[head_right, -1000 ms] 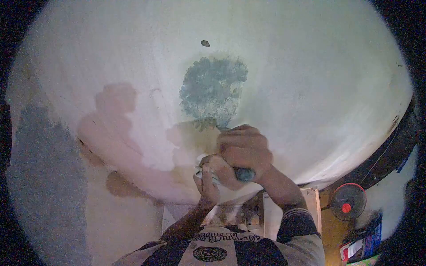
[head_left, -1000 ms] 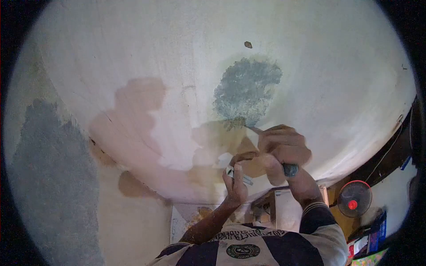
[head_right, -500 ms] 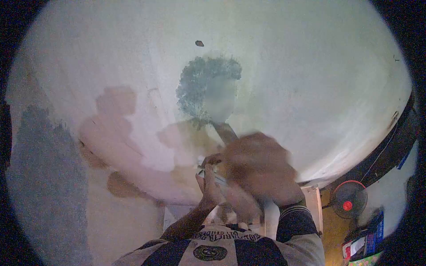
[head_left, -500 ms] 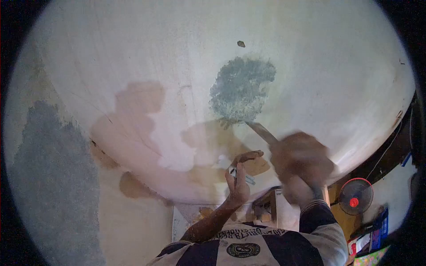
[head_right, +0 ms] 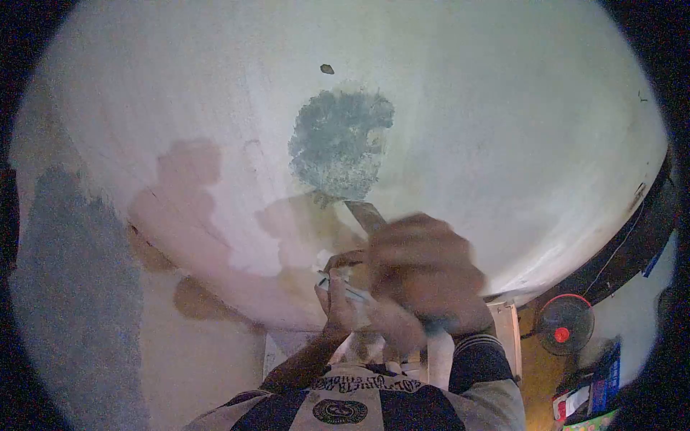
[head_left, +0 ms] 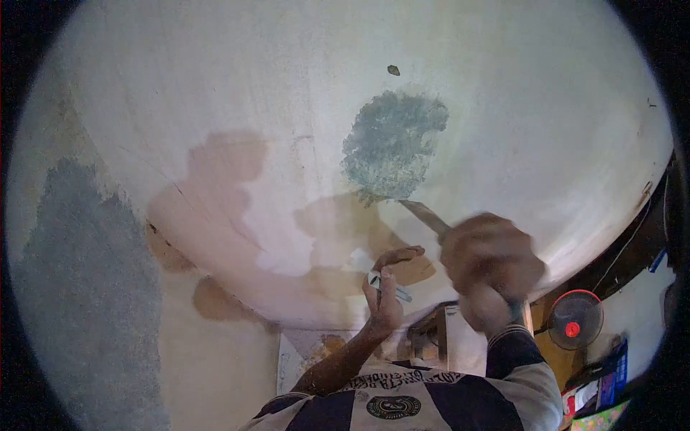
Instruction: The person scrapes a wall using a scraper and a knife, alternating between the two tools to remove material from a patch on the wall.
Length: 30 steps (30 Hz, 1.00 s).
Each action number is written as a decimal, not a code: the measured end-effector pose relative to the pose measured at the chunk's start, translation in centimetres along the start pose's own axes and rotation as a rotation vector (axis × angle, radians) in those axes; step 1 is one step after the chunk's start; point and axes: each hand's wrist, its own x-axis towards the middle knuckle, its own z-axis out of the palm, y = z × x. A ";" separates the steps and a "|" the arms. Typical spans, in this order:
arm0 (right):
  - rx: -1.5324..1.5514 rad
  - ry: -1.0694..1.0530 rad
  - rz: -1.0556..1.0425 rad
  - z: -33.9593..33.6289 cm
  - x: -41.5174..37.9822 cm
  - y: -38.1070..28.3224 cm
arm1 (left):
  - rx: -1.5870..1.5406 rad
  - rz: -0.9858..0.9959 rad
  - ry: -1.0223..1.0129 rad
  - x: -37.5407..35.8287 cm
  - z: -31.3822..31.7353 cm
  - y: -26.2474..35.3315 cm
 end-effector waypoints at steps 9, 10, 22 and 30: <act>-0.368 -0.239 0.089 1.6 0.0 1.5 | -0.023 -0.106 0.110 -1.0 -1.5 -2.1; -0.437 -0.279 0.067 1.7 0.5 1.9 | -0.029 -0.162 0.097 -1.2 -1.6 -1.5; -0.442 -0.266 0.524 0.7 2.7 -3.2 | -0.032 -0.045 0.103 -1.4 -0.8 -2.2; -0.199 0.016 0.179 2.7 1.2 1.8 | -0.080 -0.141 0.111 -1.1 -0.6 -1.7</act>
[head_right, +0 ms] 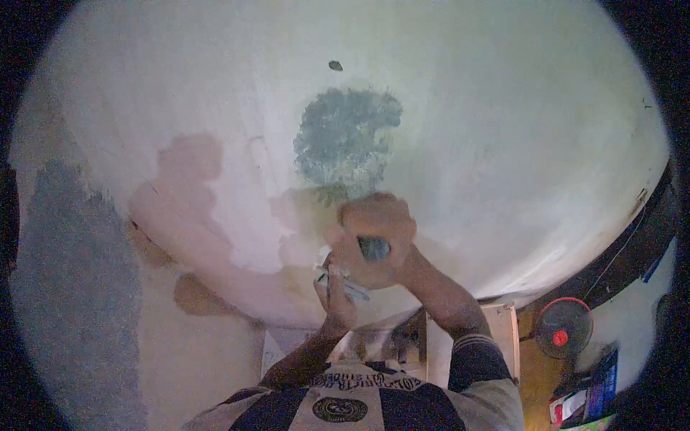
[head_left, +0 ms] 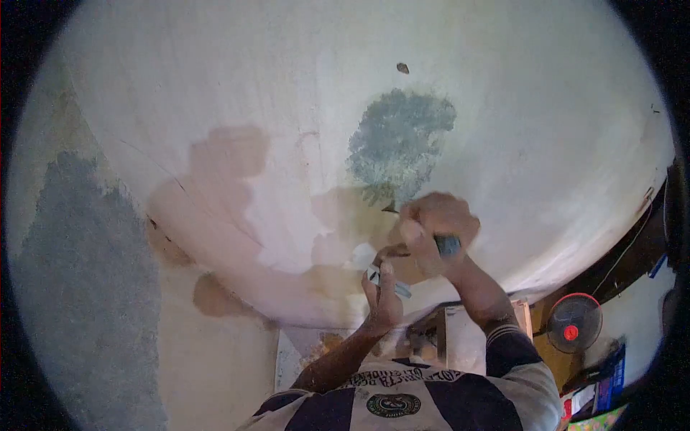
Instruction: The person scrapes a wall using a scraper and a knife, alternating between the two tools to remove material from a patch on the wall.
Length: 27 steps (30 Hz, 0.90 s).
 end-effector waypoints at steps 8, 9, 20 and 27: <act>0.180 0.065 -0.104 1.1 0.0 2.0 | 0.054 0.098 0.094 0.0 -0.4 -1.2; 0.280 0.021 -0.078 0.6 -0.5 1.5 | 0.028 0.086 0.113 0.1 -0.9 -1.9; 0.059 -0.052 -0.128 -0.4 -0.1 -0.3 | -0.013 0.196 -0.058 1.1 0.6 0.6; 0.453 0.040 -0.419 -0.4 0.4 1.9 | -0.038 0.109 0.091 0.3 1.2 -1.0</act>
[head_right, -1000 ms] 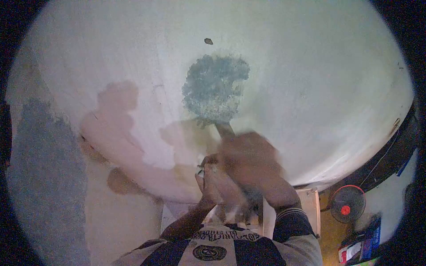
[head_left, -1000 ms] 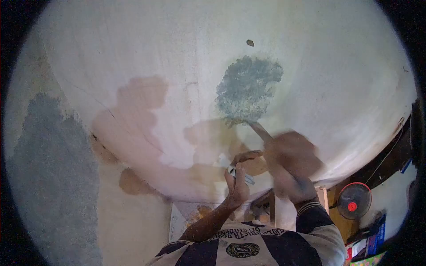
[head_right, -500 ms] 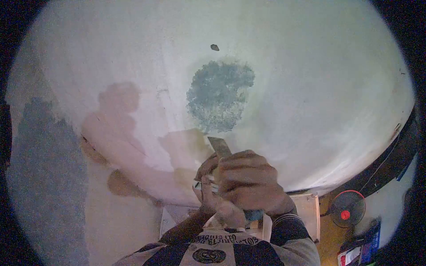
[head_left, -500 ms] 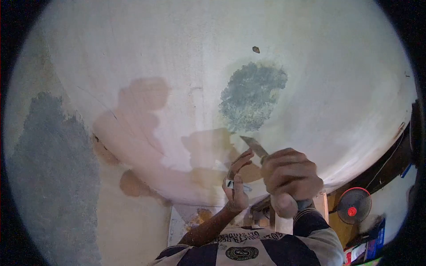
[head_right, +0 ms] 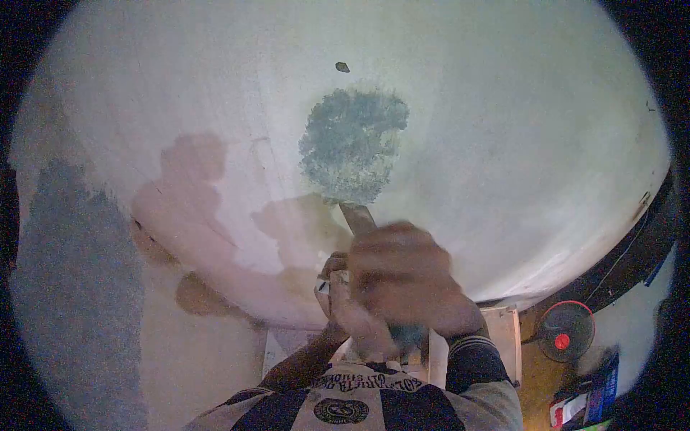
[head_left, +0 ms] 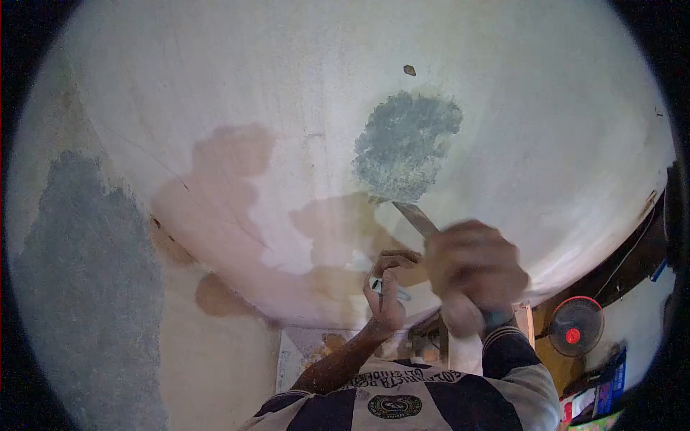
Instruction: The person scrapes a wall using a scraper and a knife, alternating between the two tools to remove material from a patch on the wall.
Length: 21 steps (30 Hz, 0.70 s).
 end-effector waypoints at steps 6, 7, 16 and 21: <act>-0.223 -0.001 0.064 1.0 0.8 0.7 | 0.162 0.070 -0.152 0.8 -0.9 0.6; -0.146 0.042 0.029 0.8 0.6 0.0 | 0.112 0.022 -0.149 0.5 -0.9 0.6; -0.352 0.129 0.018 2.6 -1.3 1.6 | 0.054 -0.071 -0.070 0.0 -2.1 -1.1; -0.316 -0.047 0.174 2.5 0.3 2.1 | 0.174 0.110 0.043 -0.3 -3.1 -3.3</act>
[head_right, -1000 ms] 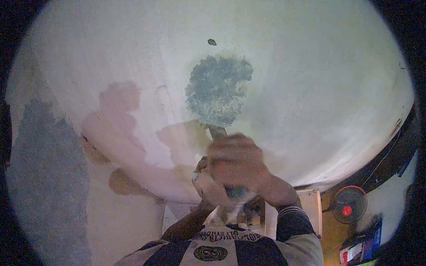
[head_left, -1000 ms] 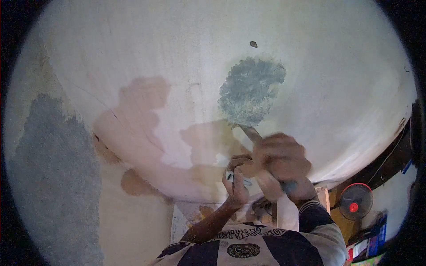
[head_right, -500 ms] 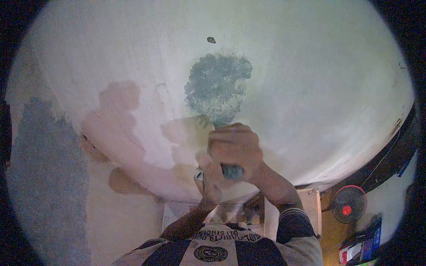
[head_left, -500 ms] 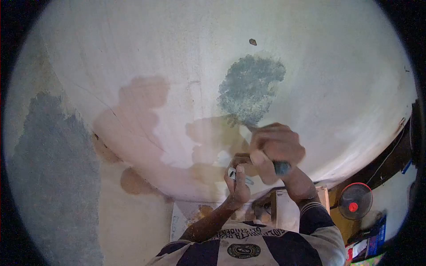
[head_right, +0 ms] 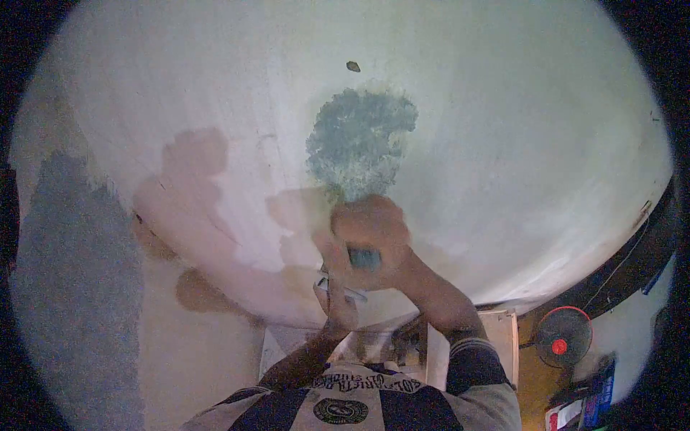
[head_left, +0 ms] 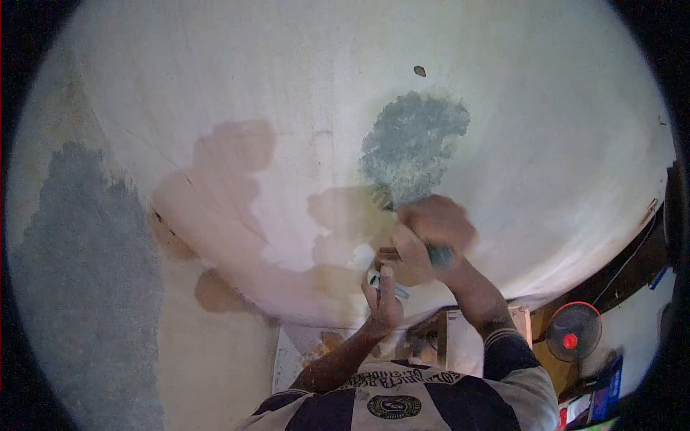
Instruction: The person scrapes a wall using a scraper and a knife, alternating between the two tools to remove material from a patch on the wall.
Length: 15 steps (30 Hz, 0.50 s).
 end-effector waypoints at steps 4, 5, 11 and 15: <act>-0.121 -0.035 -0.043 0.6 -1.2 -0.1 | -0.115 -0.073 -0.113 0.7 1.0 2.6; -0.200 -0.058 -0.033 0.5 -1.6 -0.6 | -0.133 -0.061 -0.161 1.4 1.0 3.1; 0.243 0.083 -0.078 0.8 1.0 -1.0 | 0.189 -0.024 -0.148 0.5 0.1 1.8; 0.369 0.075 0.099 0.1 -0.8 -1.1 | -0.075 -0.064 -0.163 1.3 1.6 3.8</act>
